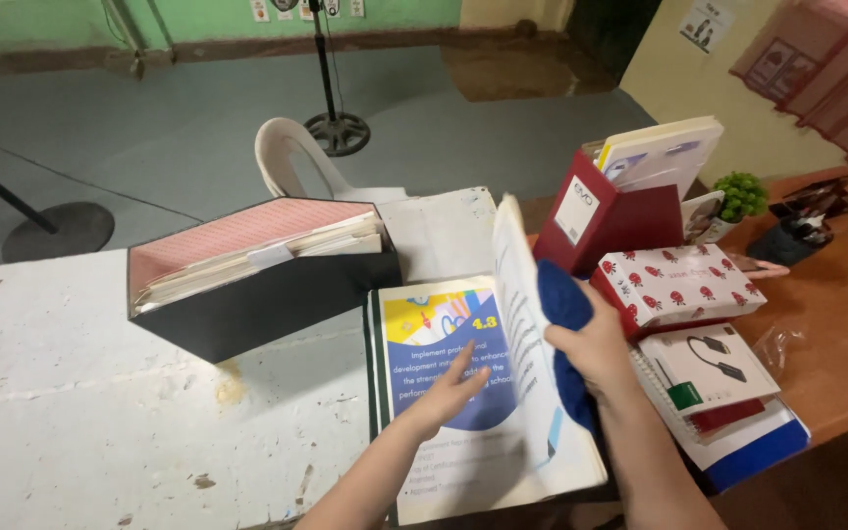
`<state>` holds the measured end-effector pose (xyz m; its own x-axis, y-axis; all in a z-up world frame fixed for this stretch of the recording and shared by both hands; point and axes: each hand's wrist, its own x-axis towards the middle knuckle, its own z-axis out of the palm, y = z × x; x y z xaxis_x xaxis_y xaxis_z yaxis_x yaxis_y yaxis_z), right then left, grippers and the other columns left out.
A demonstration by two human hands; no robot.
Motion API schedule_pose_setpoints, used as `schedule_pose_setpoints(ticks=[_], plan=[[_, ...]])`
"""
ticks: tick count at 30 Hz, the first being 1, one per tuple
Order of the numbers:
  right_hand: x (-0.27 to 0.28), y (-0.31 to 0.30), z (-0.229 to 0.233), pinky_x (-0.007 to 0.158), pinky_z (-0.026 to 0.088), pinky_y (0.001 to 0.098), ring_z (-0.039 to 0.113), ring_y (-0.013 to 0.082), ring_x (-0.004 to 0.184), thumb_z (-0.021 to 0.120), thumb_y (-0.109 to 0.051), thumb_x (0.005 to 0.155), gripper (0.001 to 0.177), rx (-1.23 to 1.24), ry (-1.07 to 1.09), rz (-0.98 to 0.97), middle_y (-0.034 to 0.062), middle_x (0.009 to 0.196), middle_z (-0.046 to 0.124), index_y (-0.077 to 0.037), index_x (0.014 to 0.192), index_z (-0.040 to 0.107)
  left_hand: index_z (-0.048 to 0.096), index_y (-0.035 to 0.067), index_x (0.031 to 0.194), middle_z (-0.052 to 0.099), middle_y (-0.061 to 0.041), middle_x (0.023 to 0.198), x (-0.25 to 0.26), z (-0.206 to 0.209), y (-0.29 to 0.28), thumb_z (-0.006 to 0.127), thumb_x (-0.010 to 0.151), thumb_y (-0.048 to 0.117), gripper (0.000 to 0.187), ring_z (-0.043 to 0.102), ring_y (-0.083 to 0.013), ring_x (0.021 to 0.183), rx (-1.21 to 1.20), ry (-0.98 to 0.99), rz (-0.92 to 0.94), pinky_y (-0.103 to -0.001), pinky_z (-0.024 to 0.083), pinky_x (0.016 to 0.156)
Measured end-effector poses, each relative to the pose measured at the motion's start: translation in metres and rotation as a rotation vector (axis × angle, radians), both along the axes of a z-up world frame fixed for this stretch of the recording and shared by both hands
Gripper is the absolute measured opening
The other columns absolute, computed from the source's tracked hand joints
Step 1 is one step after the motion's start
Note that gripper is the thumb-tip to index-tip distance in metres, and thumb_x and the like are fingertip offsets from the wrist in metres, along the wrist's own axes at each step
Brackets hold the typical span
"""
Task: The person wipes the covers and pages of several documents and binders using a blue cloth. They handle the items one by one, flipping them over to clean both sides, and then place them into a black storage box on the table.
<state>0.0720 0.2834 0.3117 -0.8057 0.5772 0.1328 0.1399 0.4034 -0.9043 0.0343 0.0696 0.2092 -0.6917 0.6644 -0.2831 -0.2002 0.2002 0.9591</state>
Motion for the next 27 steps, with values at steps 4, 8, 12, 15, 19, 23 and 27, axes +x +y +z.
schedule_pose_setpoints(ticks=[4,8,12,15,19,23,27], plan=[[0.024,-0.004,0.029,0.068,0.052,0.0268,0.062,0.0139,0.077,0.080,0.008,0.053,0.064,-0.164,0.095,0.010,0.0026,0.085,0.071,-0.012,0.114,0.075,0.006,0.008,0.166,0.023,-0.032,0.165,-0.007,-0.005,-0.007,0.063,0.100,0.062,0.102,0.030,-0.0522,0.148,0.099,-0.229,0.068,-0.065,0.031,0.117],[0.019,-0.003,0.002,0.079,0.056,0.0300,0.065,0.0126,0.087,0.085,0.015,0.057,0.067,-0.411,0.138,0.020,0.0035,0.098,0.073,-0.009,0.118,0.071,0.019,0.005,0.163,0.036,-0.028,0.159,-0.008,0.046,-0.022,0.063,0.102,0.046,0.086,0.042,-0.0476,0.144,0.110,-0.300,0.315,-0.061,0.038,0.114],[0.005,0.005,-0.050,0.090,0.054,0.0375,0.061,0.0171,0.101,0.084,0.014,0.058,0.081,-0.406,0.034,-0.007,0.0065,0.111,0.069,-0.010,0.133,0.066,0.026,0.004,0.161,0.054,-0.024,0.150,-0.015,0.043,-0.044,0.065,0.101,0.031,0.076,0.057,-0.0391,0.136,-0.014,-0.179,0.504,-0.054,0.050,0.108],[-0.003,0.024,-0.130,0.091,0.054,0.0479,0.067,0.0316,0.112,0.086,0.005,0.056,0.083,-0.260,-0.180,-0.091,0.0198,0.120,0.072,-0.010,0.135,0.068,0.035,0.003,0.157,0.063,-0.025,0.140,-0.021,0.000,-0.047,0.062,0.103,0.025,0.064,0.059,-0.0408,0.132,-0.083,-0.101,0.512,-0.056,0.052,0.106],[0.000,0.043,-0.177,0.091,0.057,0.0475,0.069,0.0351,0.116,0.086,-0.010,0.059,0.085,0.053,-0.330,-0.123,0.0166,0.123,0.073,-0.019,0.141,0.066,0.037,0.003,0.156,0.061,-0.023,0.145,-0.035,-0.097,-0.051,0.060,0.102,0.028,0.063,0.054,-0.0392,0.138,-0.237,-0.029,0.452,-0.055,0.047,0.112],[0.016,-0.015,-0.124,0.106,0.047,0.0489,0.060,0.0354,0.128,0.076,-0.009,0.072,0.078,0.433,-0.222,-0.011,0.0093,0.144,0.062,-0.018,0.146,0.054,0.054,0.011,0.133,0.070,-0.009,0.120,-0.036,-0.138,-0.055,0.047,0.100,0.030,0.039,0.066,-0.0242,0.103,-0.185,0.020,0.510,-0.040,0.054,0.088],[0.022,-0.079,-0.132,0.117,0.027,0.0584,0.033,0.0386,0.147,0.063,-0.053,0.093,0.068,0.778,-0.437,0.585,0.0157,0.158,0.040,-0.019,0.150,0.047,0.055,0.011,0.113,0.067,-0.006,0.090,-0.038,-0.148,-0.055,0.044,0.103,0.030,0.024,0.060,-0.0189,0.075,-0.214,0.017,0.528,-0.036,0.049,0.067]])
